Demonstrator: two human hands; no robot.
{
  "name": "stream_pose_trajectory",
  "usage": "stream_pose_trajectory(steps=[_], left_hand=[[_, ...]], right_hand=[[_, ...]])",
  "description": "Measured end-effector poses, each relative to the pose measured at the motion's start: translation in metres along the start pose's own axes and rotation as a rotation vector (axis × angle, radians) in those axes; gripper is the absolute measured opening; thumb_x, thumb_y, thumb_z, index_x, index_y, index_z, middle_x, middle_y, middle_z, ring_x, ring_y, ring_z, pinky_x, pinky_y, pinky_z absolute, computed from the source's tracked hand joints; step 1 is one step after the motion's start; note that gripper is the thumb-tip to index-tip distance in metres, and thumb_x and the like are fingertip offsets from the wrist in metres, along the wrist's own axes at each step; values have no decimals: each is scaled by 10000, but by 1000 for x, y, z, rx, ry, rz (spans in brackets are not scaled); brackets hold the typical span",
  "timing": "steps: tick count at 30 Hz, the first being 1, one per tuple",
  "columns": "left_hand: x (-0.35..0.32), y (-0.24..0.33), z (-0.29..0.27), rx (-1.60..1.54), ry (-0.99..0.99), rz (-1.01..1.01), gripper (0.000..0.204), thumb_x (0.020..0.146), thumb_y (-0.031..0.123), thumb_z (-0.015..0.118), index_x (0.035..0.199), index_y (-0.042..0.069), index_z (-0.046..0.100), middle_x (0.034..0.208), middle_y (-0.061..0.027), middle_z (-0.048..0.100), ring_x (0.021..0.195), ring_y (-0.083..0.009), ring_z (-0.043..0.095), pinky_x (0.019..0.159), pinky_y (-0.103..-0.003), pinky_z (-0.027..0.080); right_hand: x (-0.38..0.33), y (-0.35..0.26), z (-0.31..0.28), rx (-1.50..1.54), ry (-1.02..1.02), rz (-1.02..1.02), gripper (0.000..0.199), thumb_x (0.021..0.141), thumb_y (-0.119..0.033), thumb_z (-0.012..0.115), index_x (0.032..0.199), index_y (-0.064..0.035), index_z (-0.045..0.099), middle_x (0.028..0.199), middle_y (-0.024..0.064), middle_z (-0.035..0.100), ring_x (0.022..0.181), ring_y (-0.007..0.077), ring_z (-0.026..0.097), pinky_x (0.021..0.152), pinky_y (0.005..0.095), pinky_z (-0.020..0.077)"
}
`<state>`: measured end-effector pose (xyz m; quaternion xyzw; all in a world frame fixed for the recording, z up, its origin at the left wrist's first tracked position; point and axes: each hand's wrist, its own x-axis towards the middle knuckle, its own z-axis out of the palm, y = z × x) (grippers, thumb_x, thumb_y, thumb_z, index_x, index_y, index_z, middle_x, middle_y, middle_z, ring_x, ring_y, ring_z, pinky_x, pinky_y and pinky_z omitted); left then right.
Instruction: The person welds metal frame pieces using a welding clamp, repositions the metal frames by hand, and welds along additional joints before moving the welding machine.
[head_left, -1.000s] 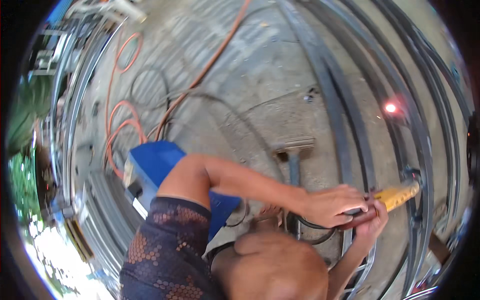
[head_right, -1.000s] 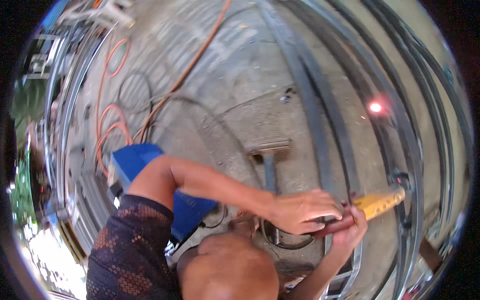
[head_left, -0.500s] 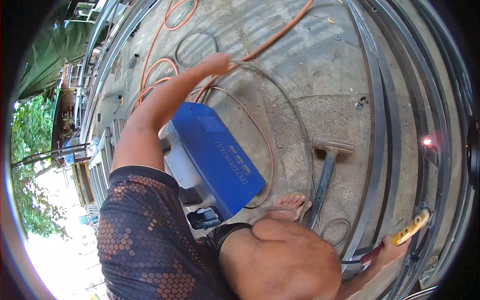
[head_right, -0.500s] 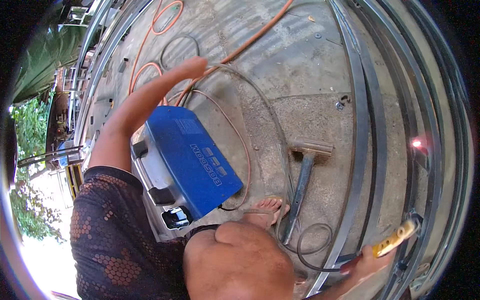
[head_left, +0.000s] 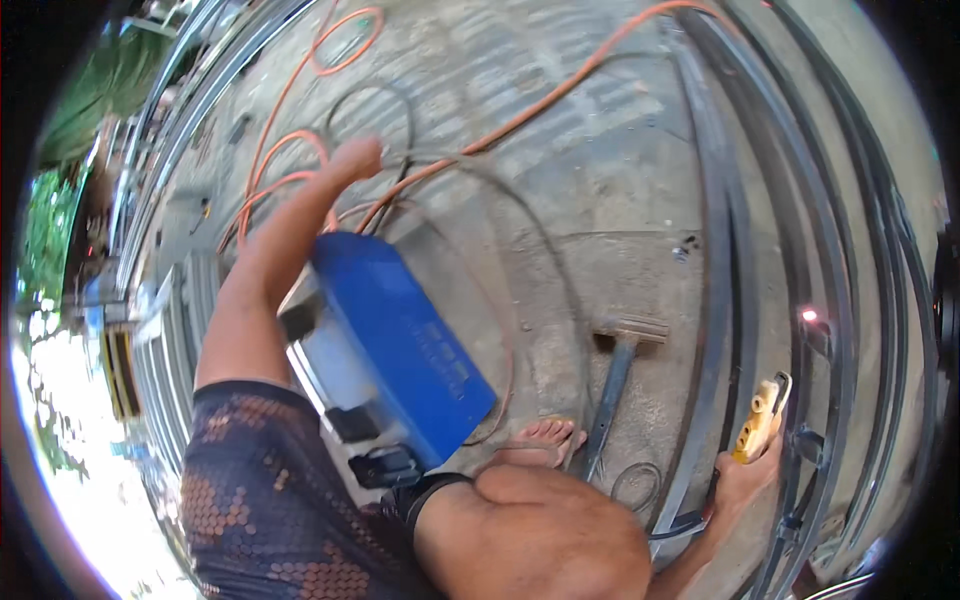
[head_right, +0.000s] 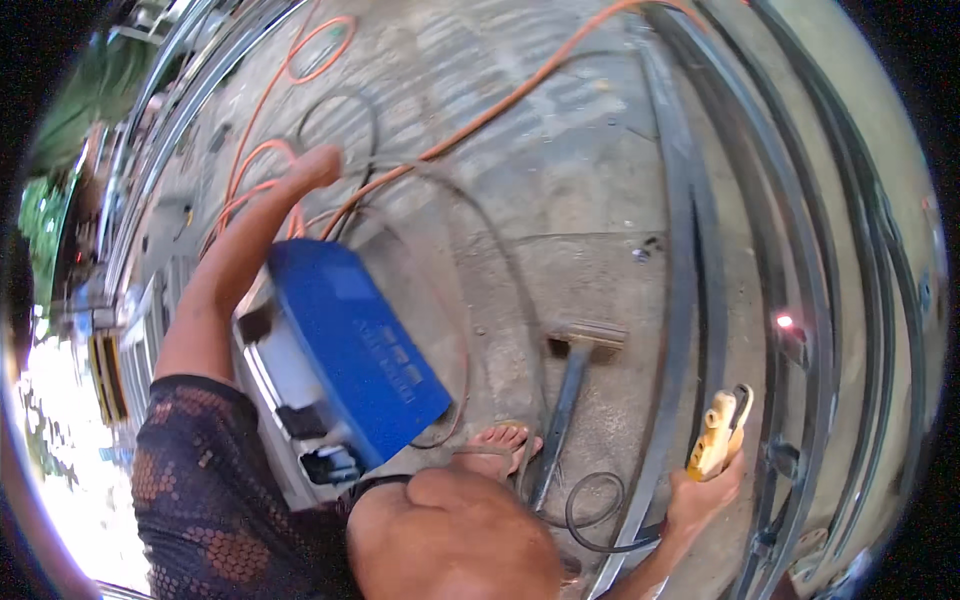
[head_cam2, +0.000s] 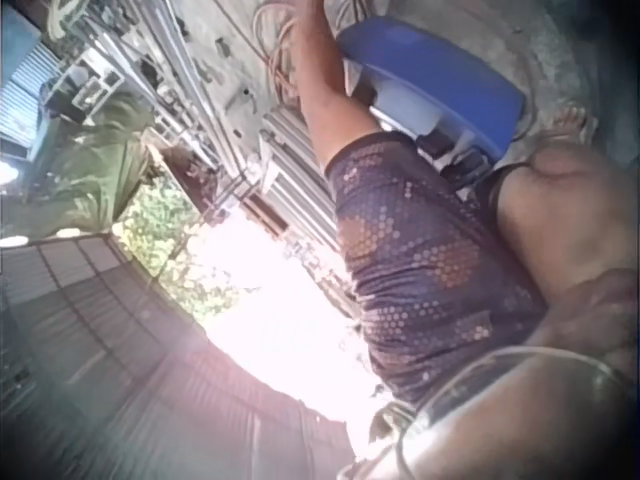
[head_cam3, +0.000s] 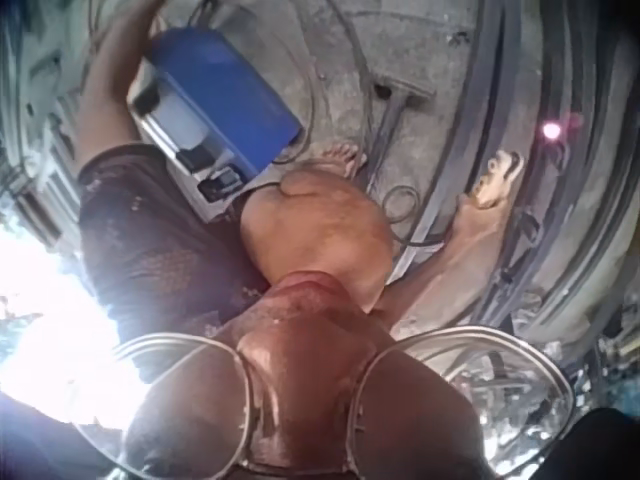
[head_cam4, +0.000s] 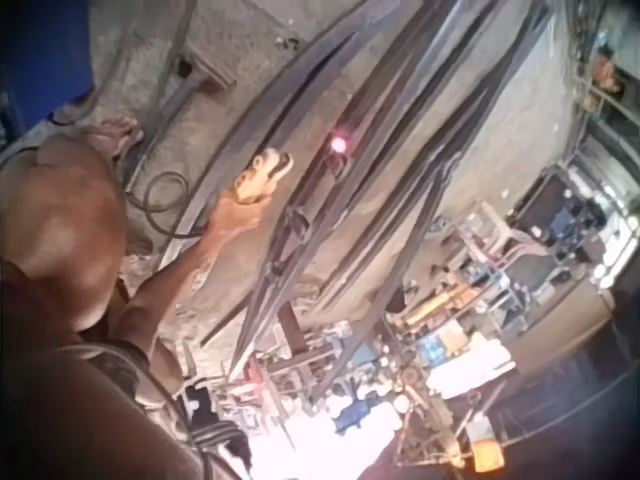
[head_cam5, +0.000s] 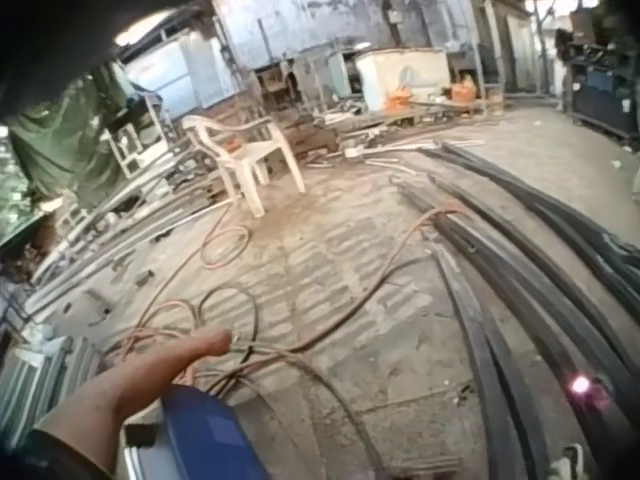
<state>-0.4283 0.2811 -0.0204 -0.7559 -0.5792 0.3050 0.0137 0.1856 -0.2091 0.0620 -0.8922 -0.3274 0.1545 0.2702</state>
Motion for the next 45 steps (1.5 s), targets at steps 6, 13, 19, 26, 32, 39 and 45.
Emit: stream_pose_trajectory(steps=[6,13,19,26,32,39,45], left_hand=[[2,-56,-15,96,119,208,251,813,112,522,907,-6,722,1018,-267,697,954,-430,687,806,-523,546],[-88,-71,-38,-422,-35,-233,277,814,78,523,973,89,750,769,-158,716,585,-242,684,498,-395,525],[-147,-78,-40,-669,-17,-330,219,872,186,588,1028,106,719,744,-42,656,546,-149,593,448,-307,475],[-140,-16,-104,-493,107,349,339,922,284,621,1225,135,653,1004,-142,723,880,-245,675,839,-400,533],[-148,12,-94,-751,112,394,326,1007,173,589,1314,61,591,1278,-117,621,1175,-259,597,989,-371,481],[-140,243,-178,-566,60,854,225,914,24,605,1136,-1,637,997,-199,678,885,-315,664,781,-383,507],[-193,374,-203,-160,-39,1248,164,846,16,595,995,11,661,986,-190,667,947,-392,638,818,-429,500]], right_hand=[[23,-12,26,74,-81,-94,707,496,-71,644,1193,33,578,989,180,628,921,365,624,913,413,466],[47,-44,46,275,-208,19,709,579,-2,592,1283,24,512,883,102,556,628,197,562,530,303,471],[33,-24,38,471,-432,253,699,632,-19,579,1322,11,470,810,69,523,574,173,532,511,291,462],[5,28,-14,658,-376,394,583,669,-24,609,1241,-30,498,764,38,509,589,161,554,511,270,485],[-12,38,-14,713,-385,446,320,646,-21,666,942,-38,543,675,25,542,520,150,553,468,285,463],[-32,52,-35,608,-285,502,447,616,-28,709,1039,32,577,709,69,595,519,152,575,457,304,465],[-67,66,-23,434,-362,563,462,609,-58,728,1039,52,601,714,98,626,519,142,588,464,309,486]])
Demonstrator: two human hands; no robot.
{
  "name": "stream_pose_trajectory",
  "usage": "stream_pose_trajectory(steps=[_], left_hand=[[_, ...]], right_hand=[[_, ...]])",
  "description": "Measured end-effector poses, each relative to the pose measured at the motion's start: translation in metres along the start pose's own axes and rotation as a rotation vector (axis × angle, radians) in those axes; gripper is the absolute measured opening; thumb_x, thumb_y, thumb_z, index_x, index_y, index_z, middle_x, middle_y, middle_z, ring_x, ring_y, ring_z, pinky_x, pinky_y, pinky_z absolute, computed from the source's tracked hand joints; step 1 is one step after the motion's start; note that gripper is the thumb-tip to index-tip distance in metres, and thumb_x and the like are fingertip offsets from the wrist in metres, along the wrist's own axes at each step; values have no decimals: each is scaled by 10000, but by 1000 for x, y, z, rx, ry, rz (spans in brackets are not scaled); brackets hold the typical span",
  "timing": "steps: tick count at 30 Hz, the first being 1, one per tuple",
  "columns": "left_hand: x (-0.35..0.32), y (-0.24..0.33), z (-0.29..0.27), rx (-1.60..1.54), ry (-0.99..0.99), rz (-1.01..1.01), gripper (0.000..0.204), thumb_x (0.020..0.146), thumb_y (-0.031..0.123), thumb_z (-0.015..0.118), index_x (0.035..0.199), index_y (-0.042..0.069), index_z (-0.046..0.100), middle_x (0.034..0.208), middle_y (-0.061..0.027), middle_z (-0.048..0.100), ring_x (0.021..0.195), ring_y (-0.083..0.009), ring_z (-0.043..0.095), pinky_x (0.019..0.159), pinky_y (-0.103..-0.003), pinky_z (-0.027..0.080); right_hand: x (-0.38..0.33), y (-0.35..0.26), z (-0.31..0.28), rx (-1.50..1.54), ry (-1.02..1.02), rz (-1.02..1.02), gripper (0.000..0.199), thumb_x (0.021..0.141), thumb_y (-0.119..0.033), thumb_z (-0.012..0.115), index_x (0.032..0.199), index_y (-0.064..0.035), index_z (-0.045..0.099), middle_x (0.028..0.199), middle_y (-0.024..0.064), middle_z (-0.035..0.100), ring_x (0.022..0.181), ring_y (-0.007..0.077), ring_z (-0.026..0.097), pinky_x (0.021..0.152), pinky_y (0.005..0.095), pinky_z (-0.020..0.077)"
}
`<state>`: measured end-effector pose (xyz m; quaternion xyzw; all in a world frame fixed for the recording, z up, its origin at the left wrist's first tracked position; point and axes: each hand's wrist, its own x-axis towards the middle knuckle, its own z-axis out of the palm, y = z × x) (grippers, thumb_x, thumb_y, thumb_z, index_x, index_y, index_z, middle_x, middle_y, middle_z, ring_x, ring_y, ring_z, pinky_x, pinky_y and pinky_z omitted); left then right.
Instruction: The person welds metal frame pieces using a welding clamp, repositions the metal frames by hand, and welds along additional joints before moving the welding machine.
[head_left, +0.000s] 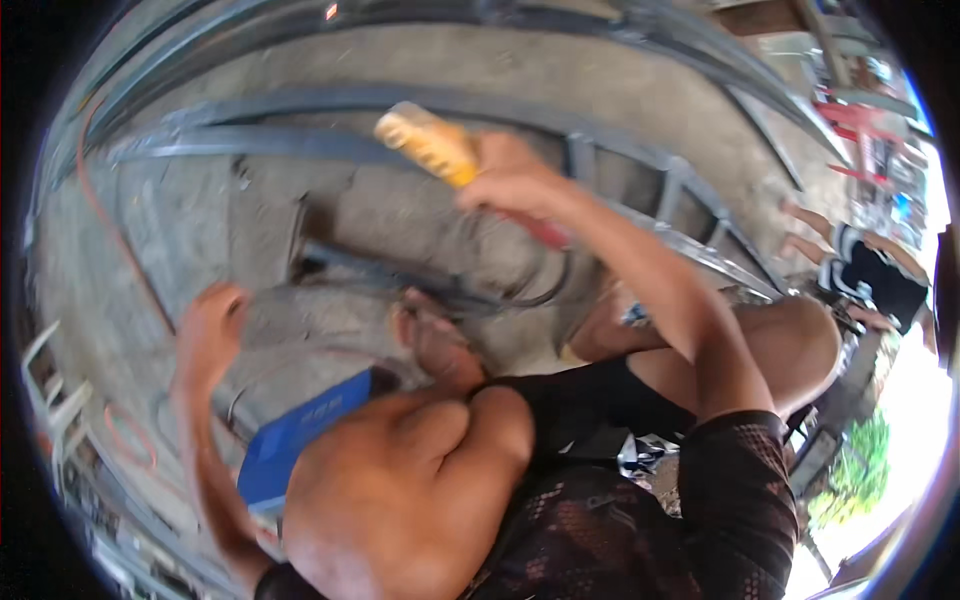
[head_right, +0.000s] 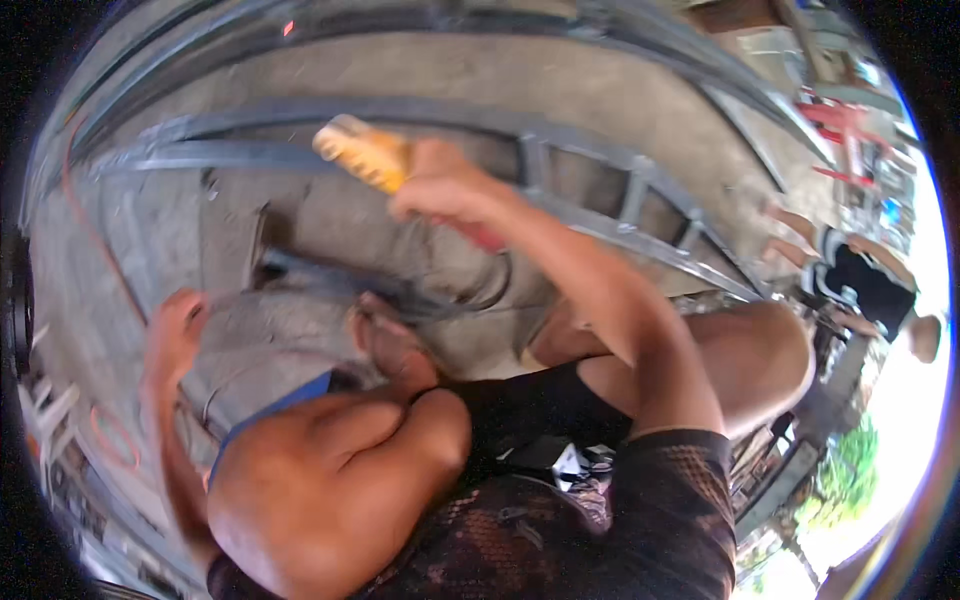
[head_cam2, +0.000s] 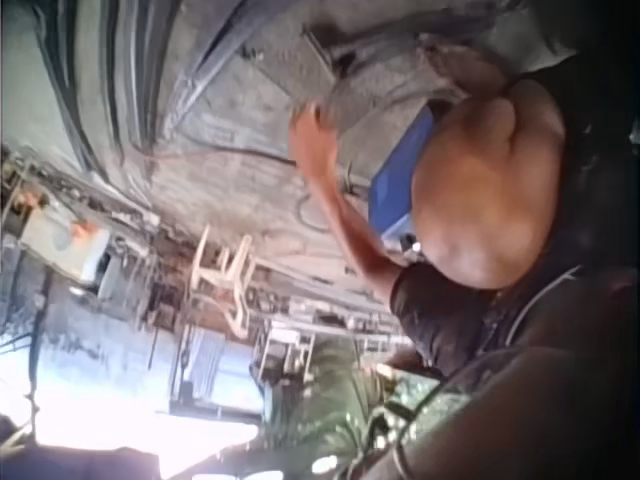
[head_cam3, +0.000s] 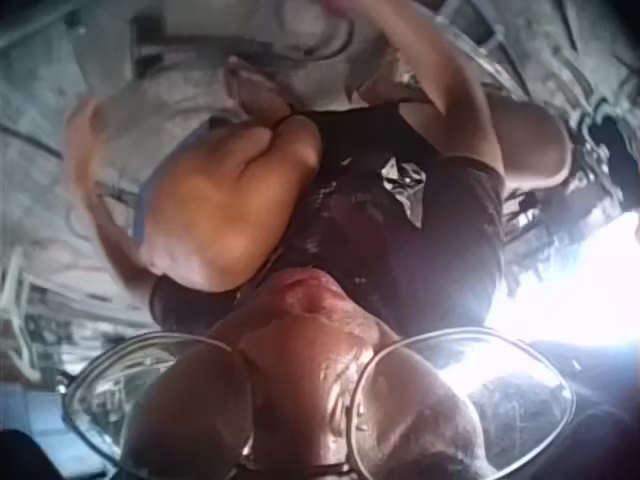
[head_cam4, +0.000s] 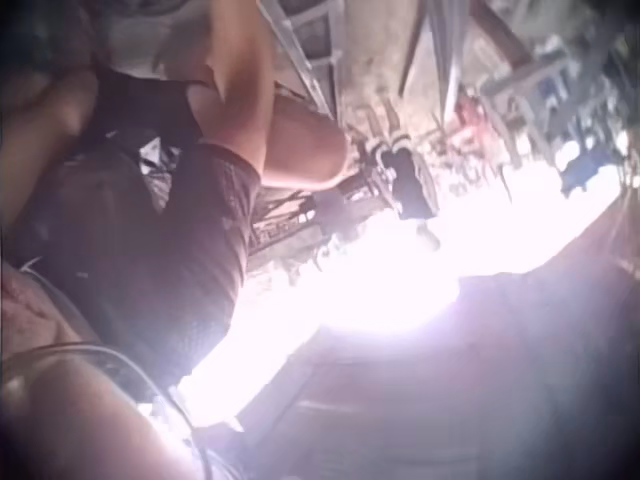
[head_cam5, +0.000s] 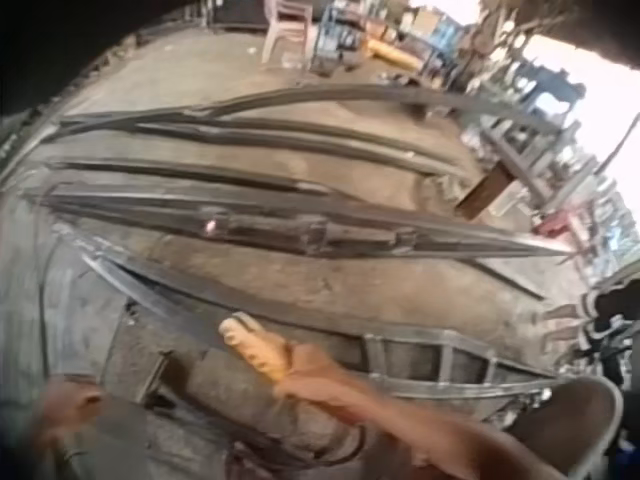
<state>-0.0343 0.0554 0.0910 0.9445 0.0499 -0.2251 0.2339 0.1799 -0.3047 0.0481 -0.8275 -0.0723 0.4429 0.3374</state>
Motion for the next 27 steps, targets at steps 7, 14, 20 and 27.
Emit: stream_pose_trajectory(steps=[7,14,20,27], left_hand=[[22,11,119,41,-305,307,255,792,14,596,1028,37,689,1103,-146,676,985,-362,651,876,-430,528],[57,54,179,34,77,422,255,797,6,562,1024,23,676,1116,-179,660,1023,-355,630,874,-445,516],[32,14,200,-52,122,228,271,865,88,647,1131,46,622,1061,-230,650,889,-461,634,713,-510,531],[79,30,224,-87,210,310,331,830,81,690,1147,85,598,1019,-241,644,871,-447,651,724,-515,522]], right_hand=[[-15,33,-16,273,116,31,482,599,-58,724,1051,56,605,761,110,647,560,159,615,485,307,485],[-40,53,-55,308,106,69,406,654,-94,723,1020,24,591,693,46,578,554,138,547,478,314,433],[-14,32,-18,12,204,-131,290,601,-209,774,640,47,643,629,145,650,597,227,670,512,375,513],[-26,27,-42,109,131,-7,713,569,-85,811,1175,135,508,883,259,697,685,300,713,573,378,570]])
